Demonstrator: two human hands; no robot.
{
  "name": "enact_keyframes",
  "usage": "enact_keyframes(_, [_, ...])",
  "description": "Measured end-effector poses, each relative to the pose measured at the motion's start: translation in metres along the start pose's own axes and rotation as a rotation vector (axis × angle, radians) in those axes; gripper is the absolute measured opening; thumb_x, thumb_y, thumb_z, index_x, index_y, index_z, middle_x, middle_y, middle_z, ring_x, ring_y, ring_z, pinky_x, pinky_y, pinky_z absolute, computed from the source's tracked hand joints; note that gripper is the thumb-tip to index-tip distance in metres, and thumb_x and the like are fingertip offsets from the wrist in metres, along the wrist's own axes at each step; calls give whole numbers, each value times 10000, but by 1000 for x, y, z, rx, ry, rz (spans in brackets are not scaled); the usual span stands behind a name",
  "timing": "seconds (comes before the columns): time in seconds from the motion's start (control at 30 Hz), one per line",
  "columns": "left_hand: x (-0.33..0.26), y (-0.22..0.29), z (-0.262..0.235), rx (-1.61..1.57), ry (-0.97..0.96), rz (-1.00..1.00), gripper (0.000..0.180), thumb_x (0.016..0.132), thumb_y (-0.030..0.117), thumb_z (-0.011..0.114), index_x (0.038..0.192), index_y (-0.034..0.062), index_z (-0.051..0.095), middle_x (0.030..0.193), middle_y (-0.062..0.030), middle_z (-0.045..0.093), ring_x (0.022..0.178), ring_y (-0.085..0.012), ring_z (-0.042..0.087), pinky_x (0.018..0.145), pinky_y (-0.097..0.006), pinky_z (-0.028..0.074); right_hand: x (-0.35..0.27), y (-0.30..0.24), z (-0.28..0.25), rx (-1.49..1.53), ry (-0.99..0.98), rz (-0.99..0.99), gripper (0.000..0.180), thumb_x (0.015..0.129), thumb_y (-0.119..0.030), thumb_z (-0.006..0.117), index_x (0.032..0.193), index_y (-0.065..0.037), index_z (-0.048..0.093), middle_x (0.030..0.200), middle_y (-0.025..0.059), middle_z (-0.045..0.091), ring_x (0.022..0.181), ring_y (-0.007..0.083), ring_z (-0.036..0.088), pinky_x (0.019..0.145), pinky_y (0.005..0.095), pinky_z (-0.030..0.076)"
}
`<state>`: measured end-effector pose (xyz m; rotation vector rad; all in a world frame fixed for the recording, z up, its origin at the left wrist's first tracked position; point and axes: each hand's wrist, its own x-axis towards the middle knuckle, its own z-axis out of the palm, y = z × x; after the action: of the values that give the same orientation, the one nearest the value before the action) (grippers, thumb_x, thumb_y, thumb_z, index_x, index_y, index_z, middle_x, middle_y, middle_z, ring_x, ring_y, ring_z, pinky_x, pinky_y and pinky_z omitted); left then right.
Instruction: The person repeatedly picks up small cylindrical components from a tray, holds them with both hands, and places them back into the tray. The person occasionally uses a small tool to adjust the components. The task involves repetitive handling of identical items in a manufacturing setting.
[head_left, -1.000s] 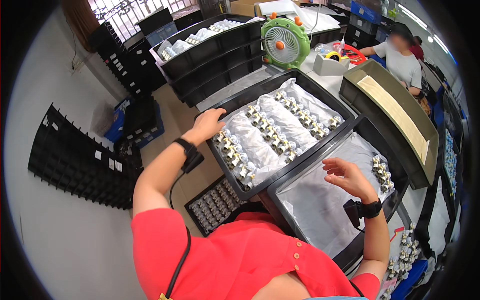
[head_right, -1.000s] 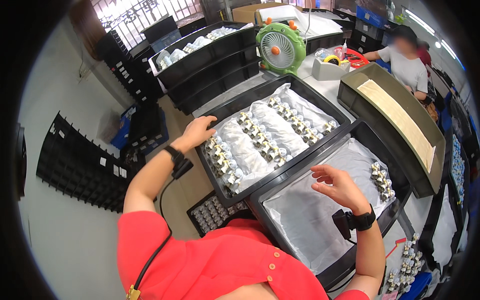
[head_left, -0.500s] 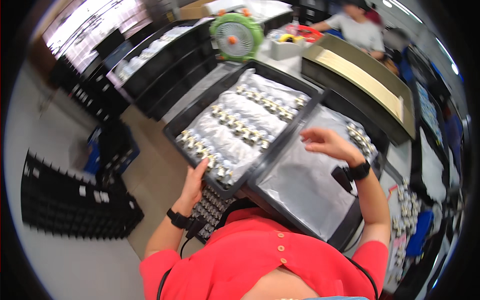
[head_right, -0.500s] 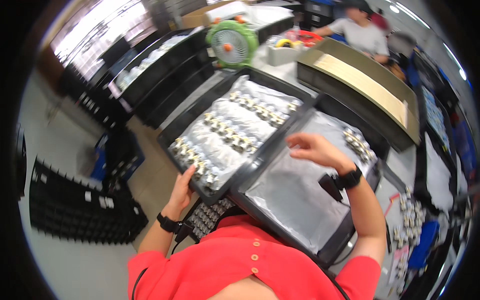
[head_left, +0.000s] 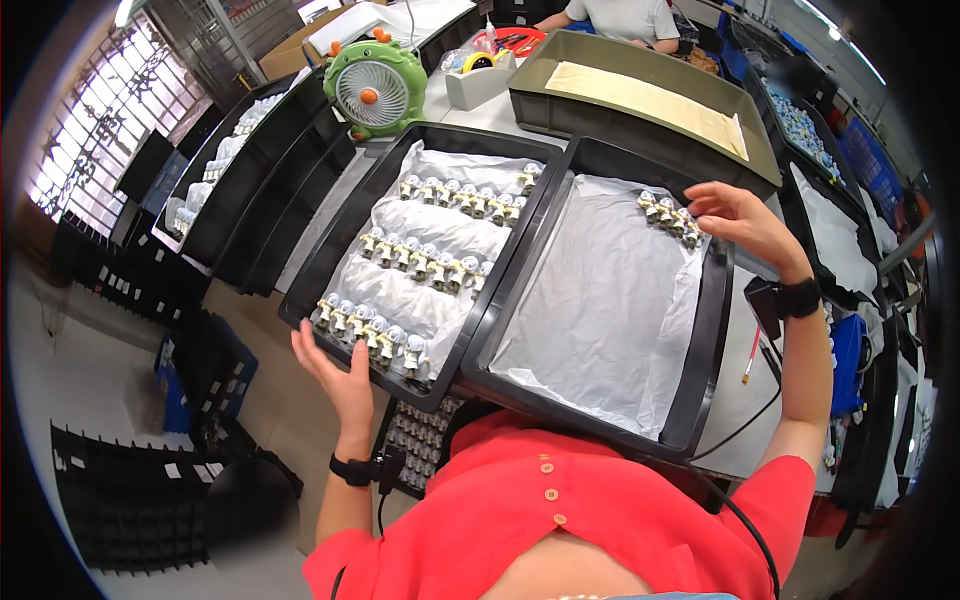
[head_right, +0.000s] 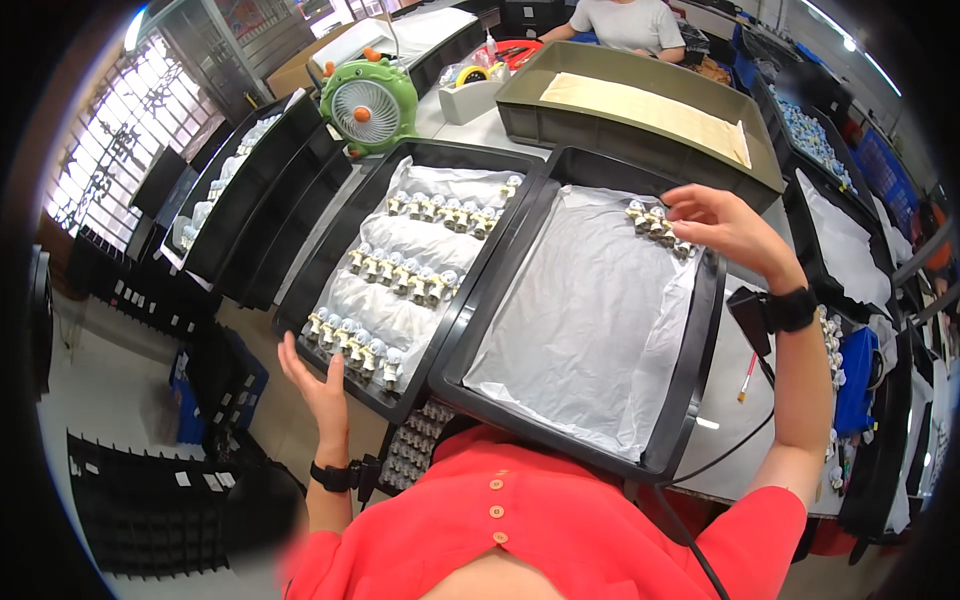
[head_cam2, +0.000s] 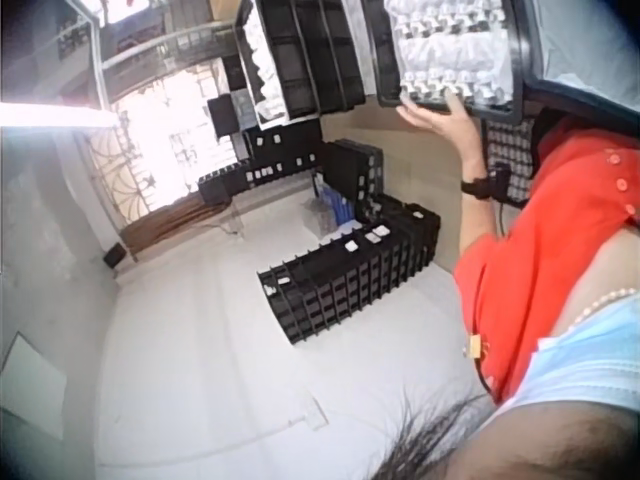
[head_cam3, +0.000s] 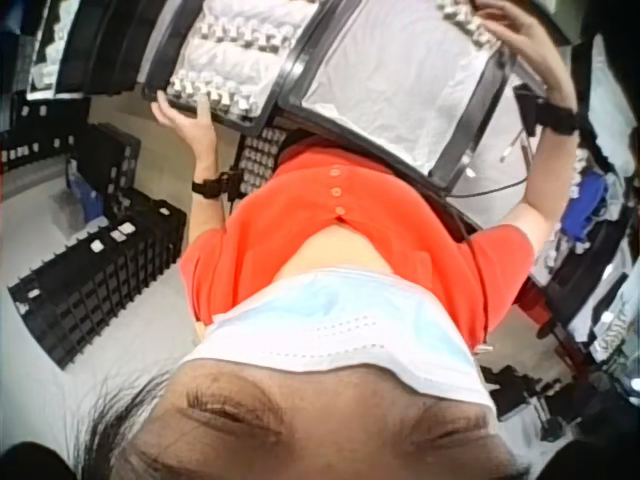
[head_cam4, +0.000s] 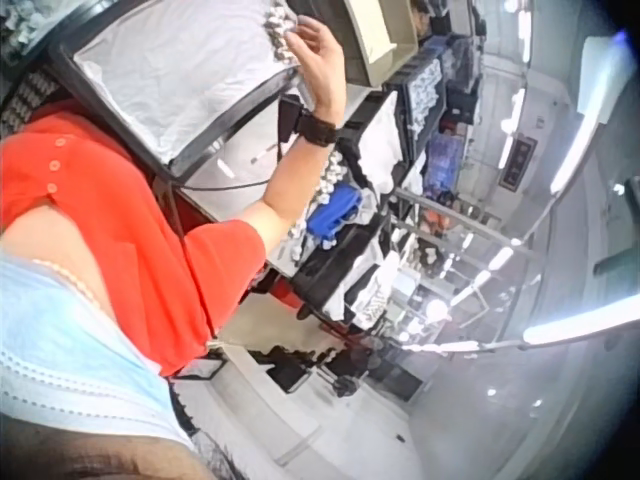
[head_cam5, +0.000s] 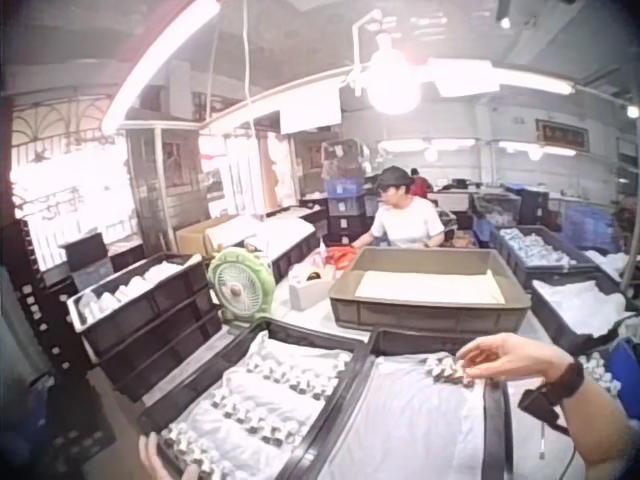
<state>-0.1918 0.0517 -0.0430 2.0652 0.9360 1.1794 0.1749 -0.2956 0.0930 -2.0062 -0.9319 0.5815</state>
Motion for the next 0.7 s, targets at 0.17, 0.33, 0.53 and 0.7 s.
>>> enact_keyframes(0.17, [23, 35, -5, 62, -329, 200, 612, 795, 129, 646, 1342, 46, 384, 1464, -216, 158, 1350, -368, 201, 1080, -437, 212, -9, 23, -5, 1, -34, 120, 400, 827, -181, 659, 1178, -21, 551, 1027, 74, 599, 917, 128, 578, 819, 246, 460])
enact_keyframes(0.33, [65, 72, 8, 68, -843, 386, 522, 807, 192, 659, 1270, 37, 474, 1382, -213, 364, 1290, -352, 357, 1047, -388, 306, 2, -3, 9, 16, -87, 57, 409, 829, -176, 656, 1191, -21, 542, 1033, 75, 595, 916, 124, 576, 822, 260, 468])
enact_keyframes(0.53, [120, 71, 78, 134, -1071, 524, 447, 841, 210, 624, 1238, 40, 509, 1303, -191, 471, 1219, -326, 446, 1009, -368, 361, -7, -61, 44, 194, -165, -158, 384, 858, -154, 636, 1200, -10, 535, 1090, 93, 604, 995, 144, 579, 857, 286, 472])
enact_keyframes(0.7, [163, 33, 149, 308, -989, 564, 368, 845, 183, 604, 1188, 57, 559, 1183, -182, 569, 1118, -333, 523, 963, -374, 403, -46, -125, 62, 360, -262, -651, 207, 845, -64, 612, 1022, 42, 628, 980, 149, 645, 902, 209, 630, 848, 300, 476])
